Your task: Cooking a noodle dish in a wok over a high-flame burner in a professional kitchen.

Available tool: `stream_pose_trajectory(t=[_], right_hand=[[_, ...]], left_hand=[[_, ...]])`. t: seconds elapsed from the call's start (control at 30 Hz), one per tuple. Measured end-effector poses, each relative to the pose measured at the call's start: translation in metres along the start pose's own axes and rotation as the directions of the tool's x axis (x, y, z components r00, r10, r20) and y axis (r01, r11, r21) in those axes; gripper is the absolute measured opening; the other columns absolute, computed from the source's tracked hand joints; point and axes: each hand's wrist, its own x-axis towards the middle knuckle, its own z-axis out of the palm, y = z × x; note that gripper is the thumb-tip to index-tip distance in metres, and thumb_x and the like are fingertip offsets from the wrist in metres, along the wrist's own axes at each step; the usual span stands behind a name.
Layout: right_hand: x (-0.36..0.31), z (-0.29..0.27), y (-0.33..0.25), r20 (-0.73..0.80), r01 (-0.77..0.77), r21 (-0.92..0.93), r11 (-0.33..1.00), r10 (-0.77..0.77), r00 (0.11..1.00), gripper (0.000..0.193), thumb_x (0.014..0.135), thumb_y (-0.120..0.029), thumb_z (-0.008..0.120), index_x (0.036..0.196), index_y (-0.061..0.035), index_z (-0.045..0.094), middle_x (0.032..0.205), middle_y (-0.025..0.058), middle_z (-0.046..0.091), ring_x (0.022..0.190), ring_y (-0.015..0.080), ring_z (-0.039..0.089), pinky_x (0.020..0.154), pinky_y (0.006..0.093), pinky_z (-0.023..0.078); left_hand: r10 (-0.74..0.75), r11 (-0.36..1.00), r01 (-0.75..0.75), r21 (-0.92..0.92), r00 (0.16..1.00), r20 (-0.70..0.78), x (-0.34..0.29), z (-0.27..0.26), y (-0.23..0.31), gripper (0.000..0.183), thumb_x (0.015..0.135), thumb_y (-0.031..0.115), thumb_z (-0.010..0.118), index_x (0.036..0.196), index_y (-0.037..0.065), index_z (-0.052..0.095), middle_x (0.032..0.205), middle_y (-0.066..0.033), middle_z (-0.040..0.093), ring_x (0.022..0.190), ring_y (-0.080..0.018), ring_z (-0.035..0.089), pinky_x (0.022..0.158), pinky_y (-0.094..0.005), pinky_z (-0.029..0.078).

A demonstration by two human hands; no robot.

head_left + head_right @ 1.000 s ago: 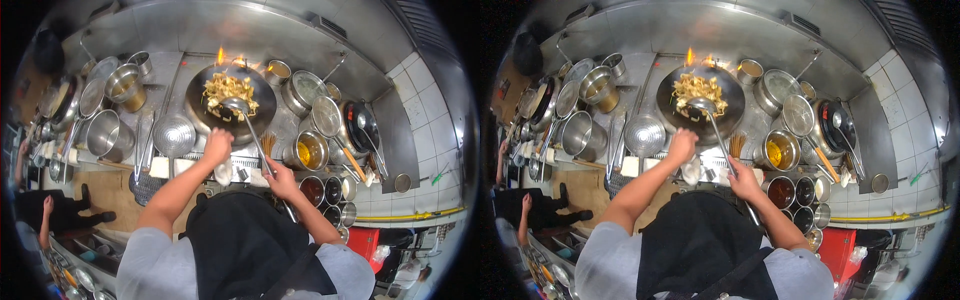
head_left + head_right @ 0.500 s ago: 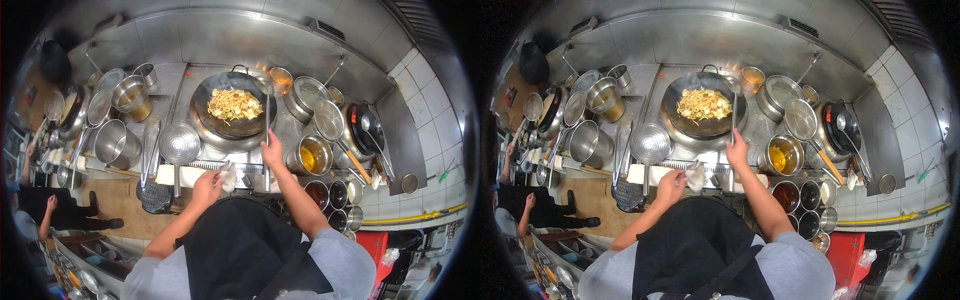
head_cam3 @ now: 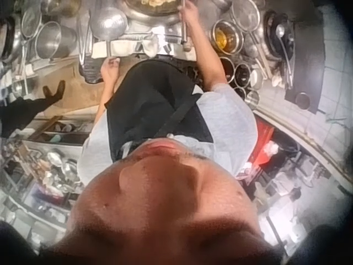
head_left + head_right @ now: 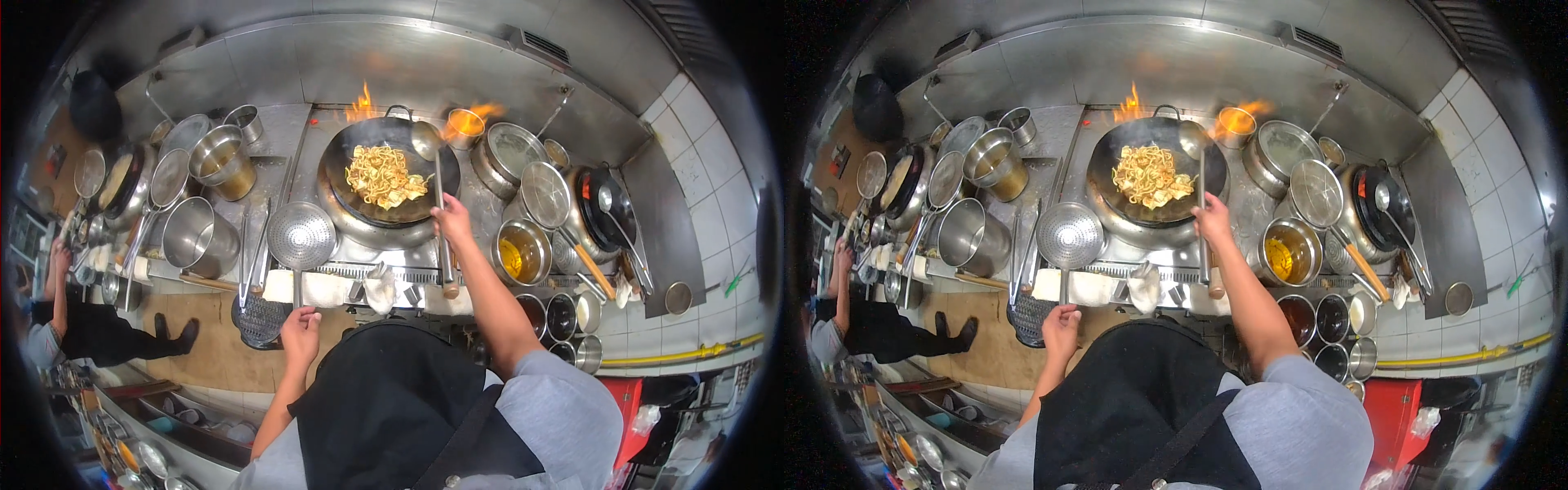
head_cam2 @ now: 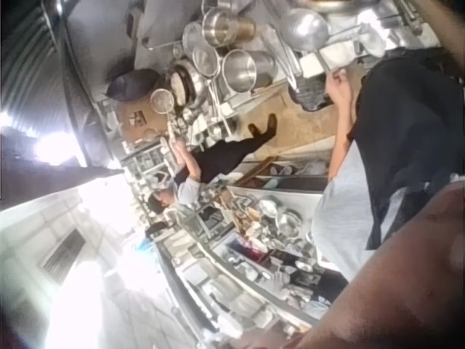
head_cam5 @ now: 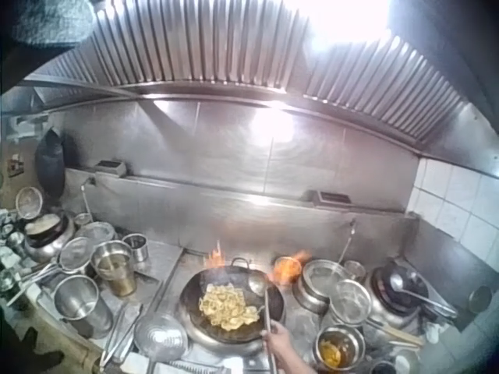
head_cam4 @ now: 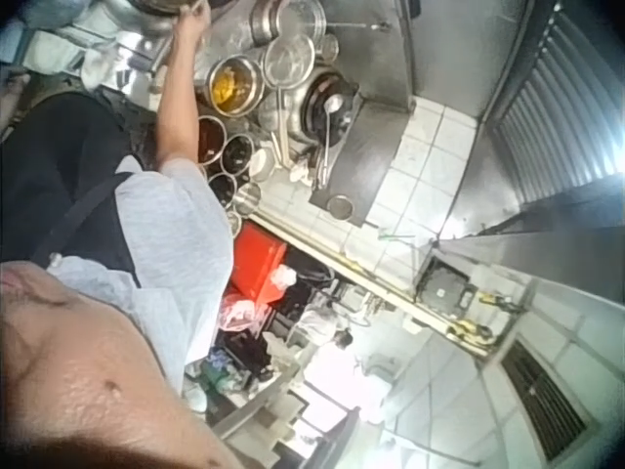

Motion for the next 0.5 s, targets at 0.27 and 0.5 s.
stream_pose_trajectory(t=[0.27, 0.5], right_hand=[[-0.005, -0.018, 0.004, 0.447, -0.061, -0.135, 0.989, 0.116, 0.887, 0.061, 0.089, 0.002, 0.064, 0.148, -0.0056, 0.050, 0.089, 0.0068, 0.066, 0.065, 0.0152, 0.062, 0.059, 0.0327, 0.052], [-0.121, -0.095, -0.029, 0.329, 0.333, -0.797, 0.504, -0.100, 0.939, 0.063, 0.085, 0.003, 0.065, 0.143, -0.0215, 0.059, 0.123, 0.0222, 0.063, 0.112, 0.0400, 0.063, 0.094, 0.0400, 0.051]], left_hand=[[0.011, 1.000, -0.013, 0.012, 0.988, 0.156, 0.011, 0.021, 0.035, 0.025, 0.088, 0.012, 0.072, 0.109, -0.002, 0.070, 0.085, -0.0084, 0.071, 0.074, -0.0124, 0.062, 0.072, -0.0283, 0.052], [0.274, 0.939, -0.311, 0.147, 0.935, 0.228, 0.040, 0.045, 0.058, 0.028, 0.088, 0.014, 0.071, 0.112, 0.000, 0.070, 0.096, -0.0137, 0.072, 0.079, -0.0234, 0.067, 0.074, -0.0346, 0.053]])
